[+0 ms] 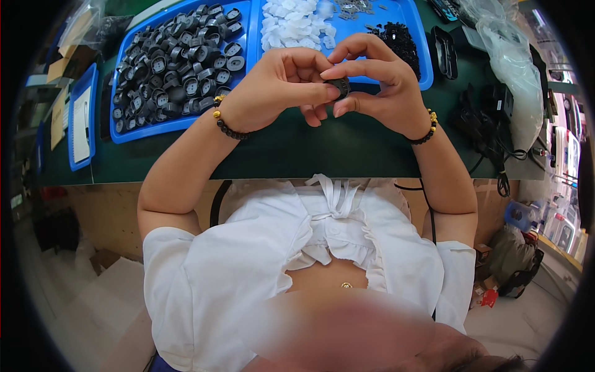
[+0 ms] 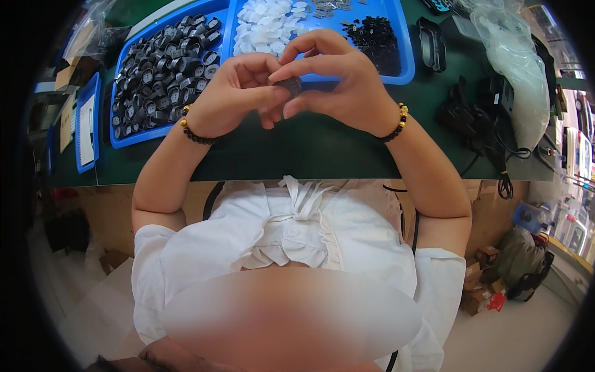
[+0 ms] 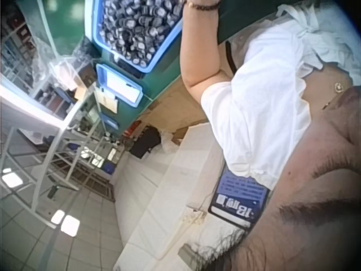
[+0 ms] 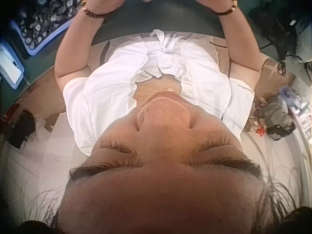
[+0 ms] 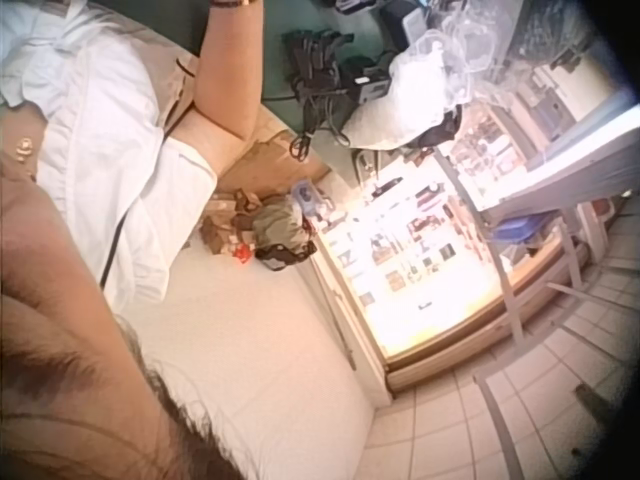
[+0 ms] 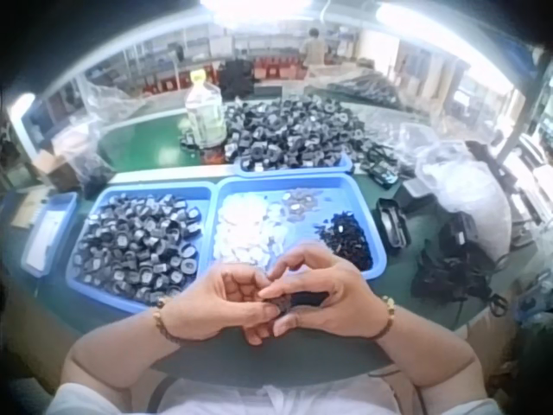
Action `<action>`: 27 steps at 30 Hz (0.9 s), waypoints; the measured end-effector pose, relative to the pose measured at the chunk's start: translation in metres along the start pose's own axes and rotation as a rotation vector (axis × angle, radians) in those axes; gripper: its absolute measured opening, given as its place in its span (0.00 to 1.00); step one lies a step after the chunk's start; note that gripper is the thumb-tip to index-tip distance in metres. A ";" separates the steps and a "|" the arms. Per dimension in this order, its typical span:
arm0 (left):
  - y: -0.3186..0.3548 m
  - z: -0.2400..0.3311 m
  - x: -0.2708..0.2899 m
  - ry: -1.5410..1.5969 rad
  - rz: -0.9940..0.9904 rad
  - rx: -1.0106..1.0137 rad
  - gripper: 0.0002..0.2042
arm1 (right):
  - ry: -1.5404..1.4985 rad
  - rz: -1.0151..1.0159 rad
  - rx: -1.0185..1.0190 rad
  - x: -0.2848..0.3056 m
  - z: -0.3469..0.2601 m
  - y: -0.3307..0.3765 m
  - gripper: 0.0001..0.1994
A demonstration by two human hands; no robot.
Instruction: The person assembles small components by inserting small parts into plastic pieces and fitting them into plastic housings by hand.
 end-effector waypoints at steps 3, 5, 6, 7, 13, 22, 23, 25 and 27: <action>0.002 -0.006 -0.004 -0.002 0.069 -0.038 0.09 | 0.039 0.033 0.010 -0.005 -0.002 0.001 0.19; 0.002 -0.008 -0.006 -0.012 0.109 -0.043 0.09 | 0.096 0.054 0.022 -0.005 0.001 0.002 0.19; 0.001 -0.008 -0.007 -0.020 0.153 -0.049 0.10 | 0.151 0.071 0.035 -0.006 0.002 0.001 0.18; -0.001 -0.010 -0.007 -0.022 0.156 -0.050 0.10 | 0.149 0.071 0.037 -0.006 0.002 0.001 0.18; 0.000 -0.007 -0.006 -0.002 0.075 -0.038 0.13 | 0.146 0.076 0.028 -0.001 0.000 0.000 0.18; 0.006 -0.010 -0.013 -0.500 0.334 -0.705 0.14 | -0.043 0.160 0.010 -0.011 -0.005 0.003 0.21; 0.004 -0.009 -0.009 -0.498 0.330 -0.706 0.14 | -0.040 0.162 0.009 -0.015 -0.006 0.003 0.21; 0.000 -0.003 -0.004 -0.964 0.417 -1.297 0.20 | -0.341 0.257 -0.257 -0.020 -0.003 0.005 0.22; 0.004 -0.003 -0.008 -0.992 0.448 -1.313 0.20 | -0.270 0.202 -0.323 -0.017 0.004 0.013 0.22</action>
Point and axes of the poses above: each hand's wrist, its own y-axis away from the middle knuckle, its own x-axis out of the back of the hand, z = x × y, the point moved 1 cm from there along -y, towards the middle knuckle, and after that the axes turned 12 degrees about z, right-handed, at the moved point
